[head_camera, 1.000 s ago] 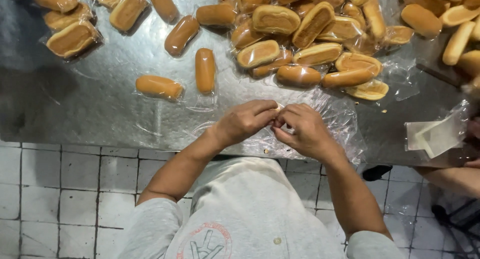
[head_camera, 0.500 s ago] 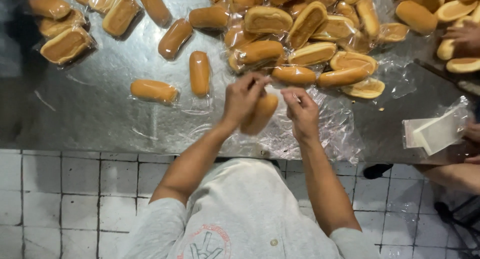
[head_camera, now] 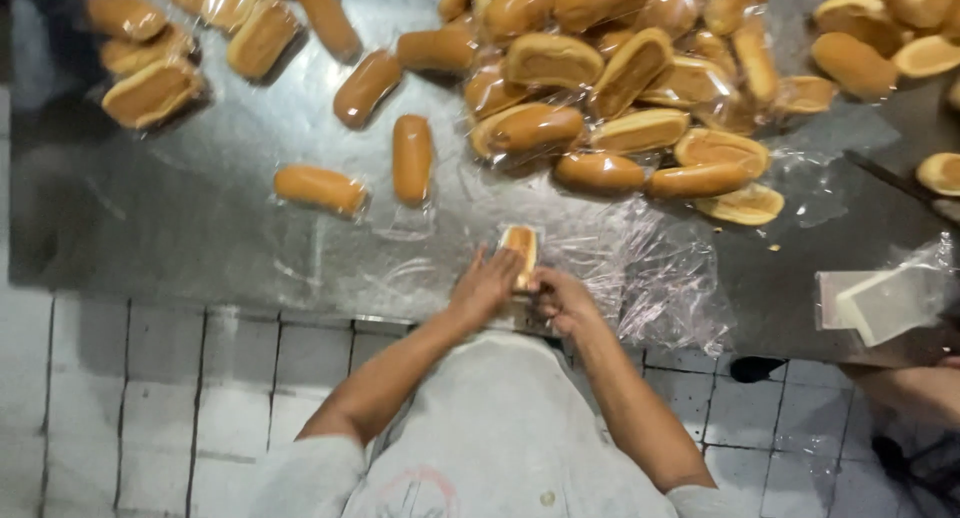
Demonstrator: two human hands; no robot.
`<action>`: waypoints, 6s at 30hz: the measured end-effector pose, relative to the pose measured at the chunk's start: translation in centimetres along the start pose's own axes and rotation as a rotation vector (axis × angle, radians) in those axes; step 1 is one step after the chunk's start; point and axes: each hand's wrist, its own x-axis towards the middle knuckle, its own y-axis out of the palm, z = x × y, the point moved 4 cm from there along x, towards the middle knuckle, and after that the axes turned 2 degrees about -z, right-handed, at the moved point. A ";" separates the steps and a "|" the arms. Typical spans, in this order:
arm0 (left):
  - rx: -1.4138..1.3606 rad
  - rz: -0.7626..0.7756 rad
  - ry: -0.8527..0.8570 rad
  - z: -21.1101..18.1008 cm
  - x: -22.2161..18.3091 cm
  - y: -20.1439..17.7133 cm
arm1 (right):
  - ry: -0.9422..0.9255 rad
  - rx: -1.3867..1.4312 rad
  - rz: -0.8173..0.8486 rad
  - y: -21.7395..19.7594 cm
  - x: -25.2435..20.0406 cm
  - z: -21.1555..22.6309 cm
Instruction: Wrapping individual bread rolls in plastic film at a fast, efficient pace on a metal table.
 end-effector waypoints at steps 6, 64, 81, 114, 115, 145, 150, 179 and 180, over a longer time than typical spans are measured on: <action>-0.884 -0.382 -0.895 17.8 1.0 -1.3 | -0.275 -0.049 -0.022 -1.6 -3.6 6.3; -0.564 -0.589 0.423 -7.1 6.7 -19.1 | -1.272 -0.993 0.199 3.3 -24.4 18.4; -1.125 -0.426 0.149 -5.0 6.0 -17.6 | -1.329 -0.146 0.504 0.5 -21.5 19.2; -0.504 -0.505 0.409 -7.1 5.8 -19.8 | -1.341 -1.062 0.423 7.4 -22.1 19.1; -0.409 -0.493 0.431 -7.4 5.7 -20.0 | -1.371 -1.132 0.441 7.1 -20.9 18.4; -0.331 -0.402 0.278 -6.2 5.3 -17.8 | -2.051 -1.367 0.180 7.8 -20.1 15.8; -0.780 -0.454 0.118 -4.9 5.4 -20.7 | -1.384 -0.331 0.716 2.8 -20.6 18.1; -0.106 -0.249 -0.106 3.8 0.7 0.0 | -0.106 -0.058 0.114 2.4 -3.5 4.5; -0.094 -0.267 -0.111 6.8 2.1 -1.8 | -0.115 -0.070 0.130 2.7 -3.7 6.4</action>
